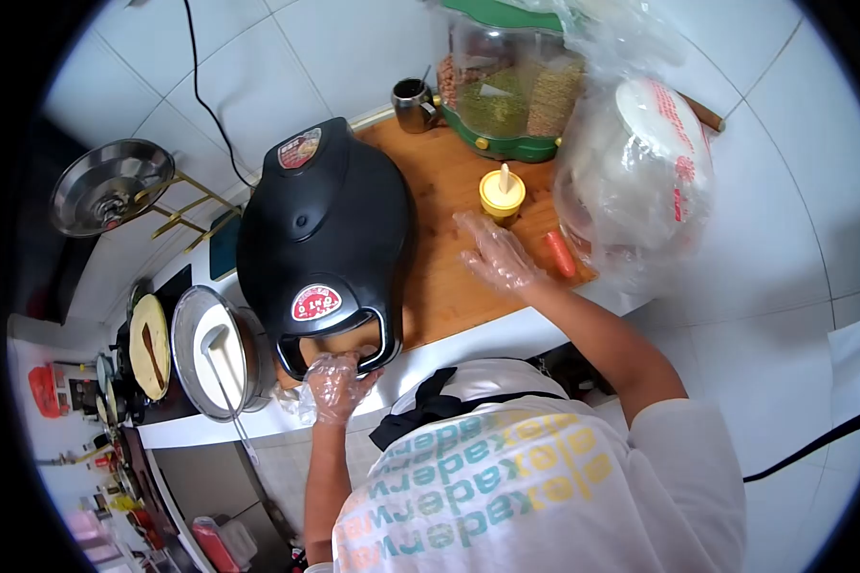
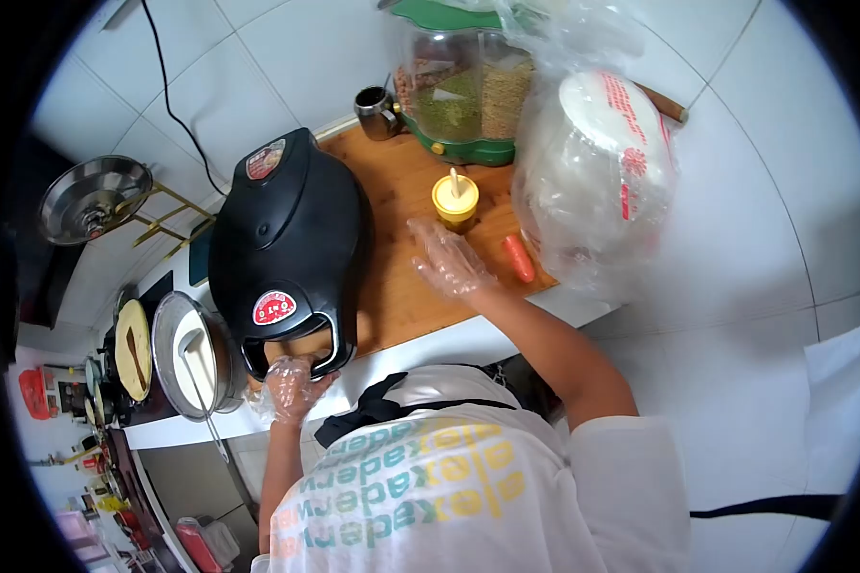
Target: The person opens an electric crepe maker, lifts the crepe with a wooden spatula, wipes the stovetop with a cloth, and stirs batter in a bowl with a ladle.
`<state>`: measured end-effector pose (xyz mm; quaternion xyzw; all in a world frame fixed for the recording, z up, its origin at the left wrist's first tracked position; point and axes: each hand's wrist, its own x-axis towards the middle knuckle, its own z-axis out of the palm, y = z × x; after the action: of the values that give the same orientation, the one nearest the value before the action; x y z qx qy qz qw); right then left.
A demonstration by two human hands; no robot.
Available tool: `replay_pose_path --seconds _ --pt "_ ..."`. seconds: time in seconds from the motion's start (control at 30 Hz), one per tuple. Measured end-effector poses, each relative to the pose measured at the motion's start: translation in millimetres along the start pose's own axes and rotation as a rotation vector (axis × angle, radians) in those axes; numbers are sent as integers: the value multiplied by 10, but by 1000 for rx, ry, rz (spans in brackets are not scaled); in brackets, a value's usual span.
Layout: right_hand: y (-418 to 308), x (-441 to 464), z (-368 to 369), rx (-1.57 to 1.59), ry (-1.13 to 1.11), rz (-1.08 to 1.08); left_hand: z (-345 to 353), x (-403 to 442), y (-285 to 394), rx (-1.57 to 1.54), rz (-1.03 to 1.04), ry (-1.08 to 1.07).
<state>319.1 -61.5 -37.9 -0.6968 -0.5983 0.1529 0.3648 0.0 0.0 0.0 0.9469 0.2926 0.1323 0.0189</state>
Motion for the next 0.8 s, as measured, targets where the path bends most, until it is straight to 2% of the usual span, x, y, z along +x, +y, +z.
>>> replay_pose_path --seconds 0.07,0.17,0.2,0.33,0.43,0.47,0.5,0.57,0.63,0.73,0.8 --pt "83 196 64 60 8 97 -11 18 23 -4 -10 4" --pt "244 290 195 -15 115 159 -30 -8 21 -44 -15 -3" --pt "138 340 107 19 82 284 -30 11 1 -35 -28 -18" --pt "329 277 52 -58 179 186 -8 10 -11 -50 -5 30" --pt "353 217 -70 -103 128 290 -42 0 -11 -2 -27 -18" --pt "520 203 -15 -145 189 198 -42 25 -3 -8 -25 -14" --pt "494 202 -49 -176 136 274 -61 14 -13 -8 -30 -14" --pt "385 185 -136 -133 186 160 -35 -1 -37 -46 -8 27" --pt "324 191 -114 -122 207 -105 -45 -42 -60 -70 -38 0" --pt "-296 166 -283 -45 3 -206 -72 -44 -47 -64 -29 -18" --pt "-597 163 -253 -149 -88 -389 -43 -85 -63 -92 -35 12"
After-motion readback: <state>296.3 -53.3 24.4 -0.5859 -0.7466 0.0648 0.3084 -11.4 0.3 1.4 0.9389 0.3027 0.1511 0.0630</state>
